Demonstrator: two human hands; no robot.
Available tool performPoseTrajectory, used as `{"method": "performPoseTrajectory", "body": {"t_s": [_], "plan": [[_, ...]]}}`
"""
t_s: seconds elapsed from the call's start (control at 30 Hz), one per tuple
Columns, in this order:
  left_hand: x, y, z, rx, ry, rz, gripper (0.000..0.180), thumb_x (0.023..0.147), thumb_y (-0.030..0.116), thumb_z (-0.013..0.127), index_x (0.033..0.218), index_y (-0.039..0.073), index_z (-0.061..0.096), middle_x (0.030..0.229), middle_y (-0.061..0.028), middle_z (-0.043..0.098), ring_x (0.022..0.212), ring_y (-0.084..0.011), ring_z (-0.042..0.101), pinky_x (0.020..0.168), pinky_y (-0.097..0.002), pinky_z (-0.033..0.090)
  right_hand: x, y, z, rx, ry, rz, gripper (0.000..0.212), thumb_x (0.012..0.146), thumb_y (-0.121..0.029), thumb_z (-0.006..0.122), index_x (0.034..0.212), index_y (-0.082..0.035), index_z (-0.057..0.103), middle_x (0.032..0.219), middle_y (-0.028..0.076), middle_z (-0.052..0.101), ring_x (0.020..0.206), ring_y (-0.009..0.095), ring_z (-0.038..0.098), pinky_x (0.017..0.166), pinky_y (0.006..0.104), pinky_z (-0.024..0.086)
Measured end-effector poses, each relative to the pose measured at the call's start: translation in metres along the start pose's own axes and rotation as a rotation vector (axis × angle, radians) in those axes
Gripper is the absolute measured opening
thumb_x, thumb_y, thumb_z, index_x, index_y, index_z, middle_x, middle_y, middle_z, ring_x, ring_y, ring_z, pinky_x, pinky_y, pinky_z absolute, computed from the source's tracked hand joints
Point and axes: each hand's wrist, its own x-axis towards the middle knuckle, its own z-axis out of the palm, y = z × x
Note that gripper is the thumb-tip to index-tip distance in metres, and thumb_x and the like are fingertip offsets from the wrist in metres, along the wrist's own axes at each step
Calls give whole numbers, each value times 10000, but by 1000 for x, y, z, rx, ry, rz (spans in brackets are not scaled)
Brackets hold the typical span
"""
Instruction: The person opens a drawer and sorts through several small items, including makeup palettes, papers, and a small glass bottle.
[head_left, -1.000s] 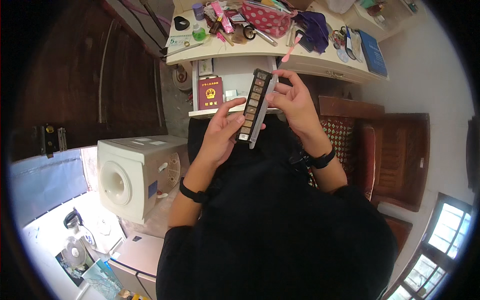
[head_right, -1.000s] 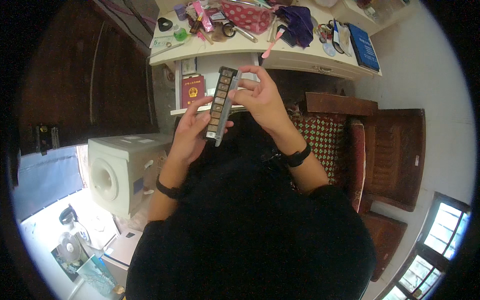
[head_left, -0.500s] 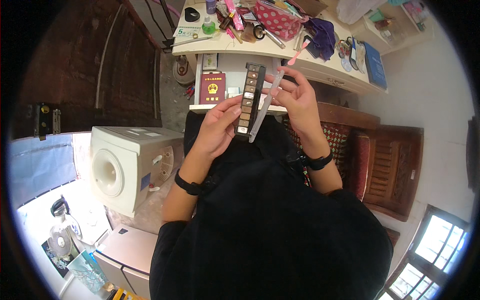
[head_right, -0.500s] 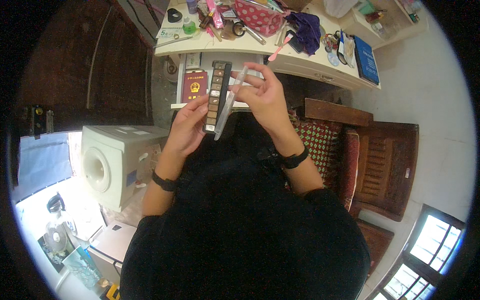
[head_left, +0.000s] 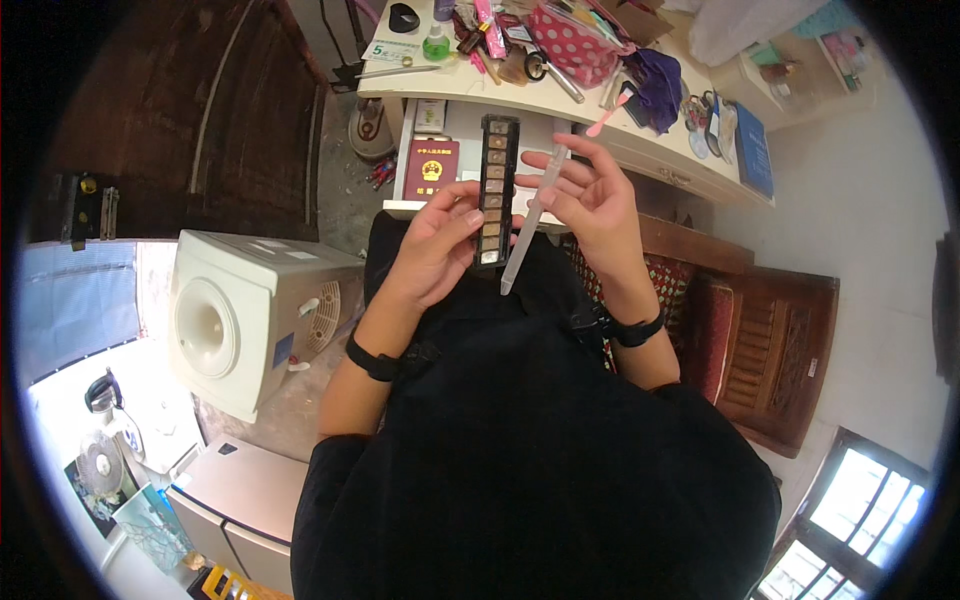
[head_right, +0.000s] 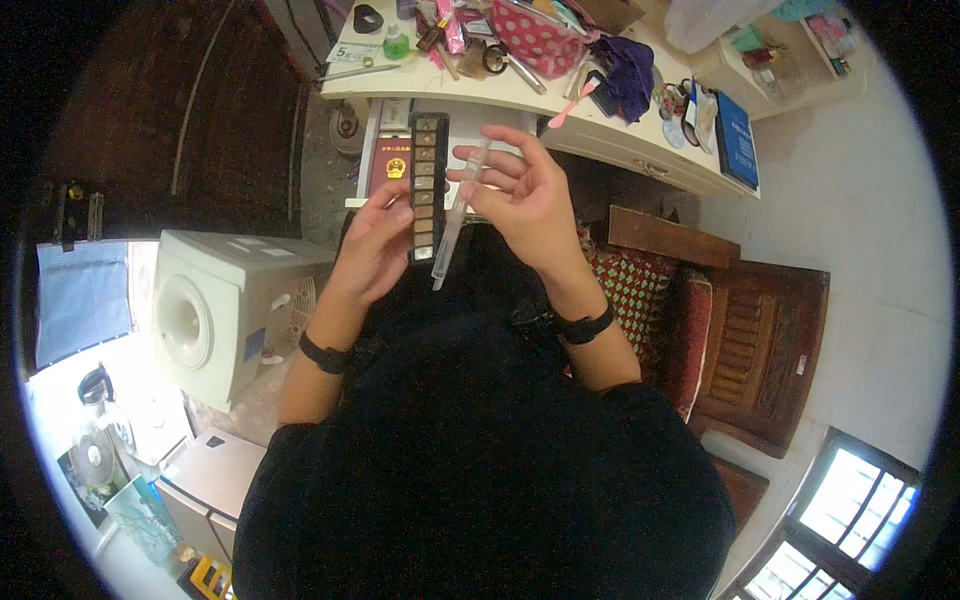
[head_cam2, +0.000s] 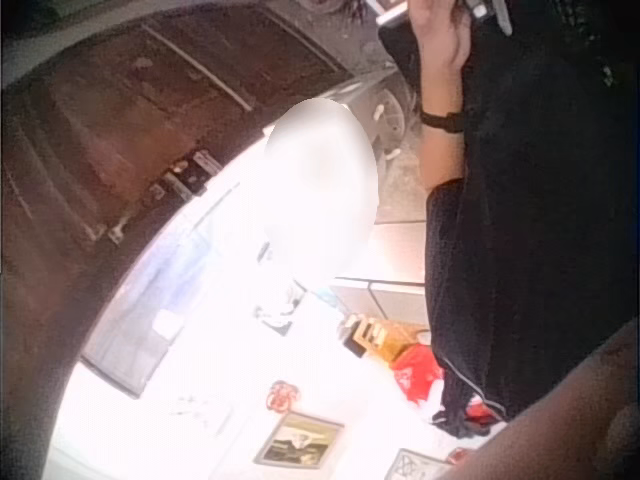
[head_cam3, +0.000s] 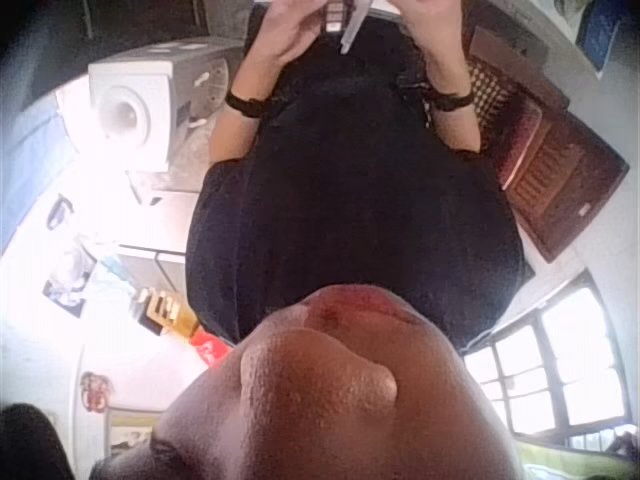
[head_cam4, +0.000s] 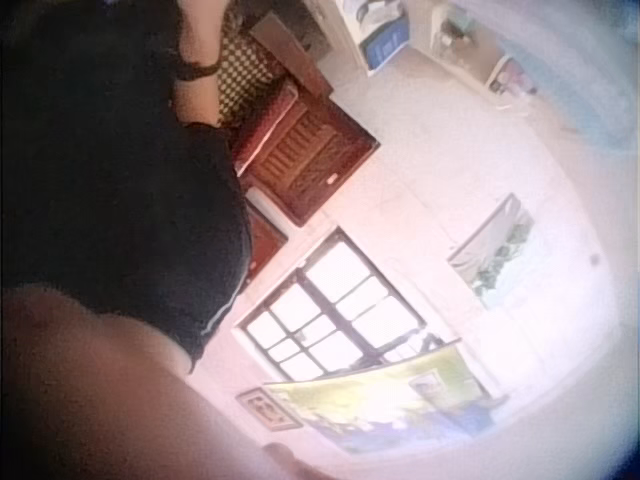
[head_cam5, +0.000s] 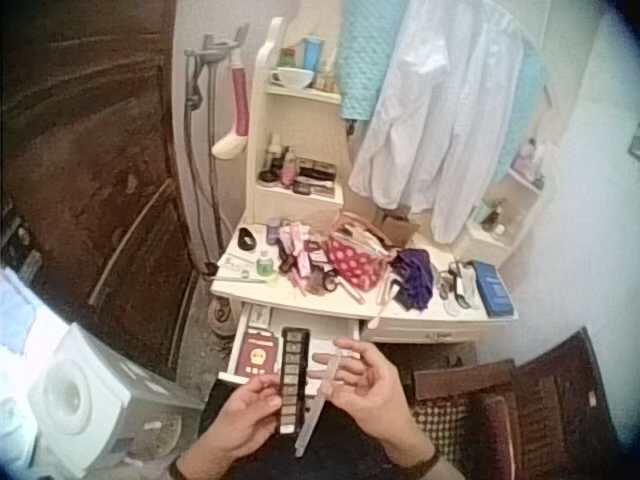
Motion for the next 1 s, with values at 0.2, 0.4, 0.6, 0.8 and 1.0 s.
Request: {"method": "performPoseTrajectory", "body": {"t_s": [0.2, 0.4, 0.6, 0.8, 1.0], "plan": [[-3, 8, 7, -6, -28, 38, 290, 920, 2, 531, 1201, 24, 465, 1171, -150, 566, 1075, -281, 606, 913, -399, 523, 2, -2, -2, 36, -39, -47, 576, 805, 34, 651, 1319, 27, 392, 1201, 224, 564, 1075, 278, 607, 867, 363, 541], [-9, 14, 14, 44, -47, 36, 299, 901, -12, 559, 1185, 15, 471, 1191, -144, 562, 1066, -271, 616, 911, -361, 521, 3, -5, -8, 260, -78, 26, 617, 797, -8, 669, 1351, 18, 399, 1168, 180, 550, 1036, 255, 595, 884, 383, 533], [-8, 13, 8, 75, -54, 7, 290, 900, 7, 577, 1173, 18, 478, 1186, -134, 570, 1058, -245, 623, 908, -350, 520, 2, -7, -6, 238, -116, 37, 609, 805, -22, 665, 1353, 17, 401, 1154, 157, 530, 1008, 236, 590, 883, 398, 536], [-7, 14, 8, 9, -100, -4, 291, 906, 24, 578, 1177, 18, 475, 1186, -145, 574, 1065, -256, 618, 900, -379, 529, 4, -5, -9, 291, -143, 60, 598, 812, -20, 656, 1355, 12, 407, 1143, 132, 520, 996, 226, 588, 889, 402, 536], [-9, 13, 6, -65, -133, -30, 291, 910, 19, 562, 1184, 19, 467, 1206, -171, 564, 1098, -301, 602, 908, -419, 529, 4, -9, -7, 286, -139, 51, 594, 813, -28, 658, 1351, 10, 410, 1139, 128, 520, 995, 224, 588, 878, 401, 542]]}}
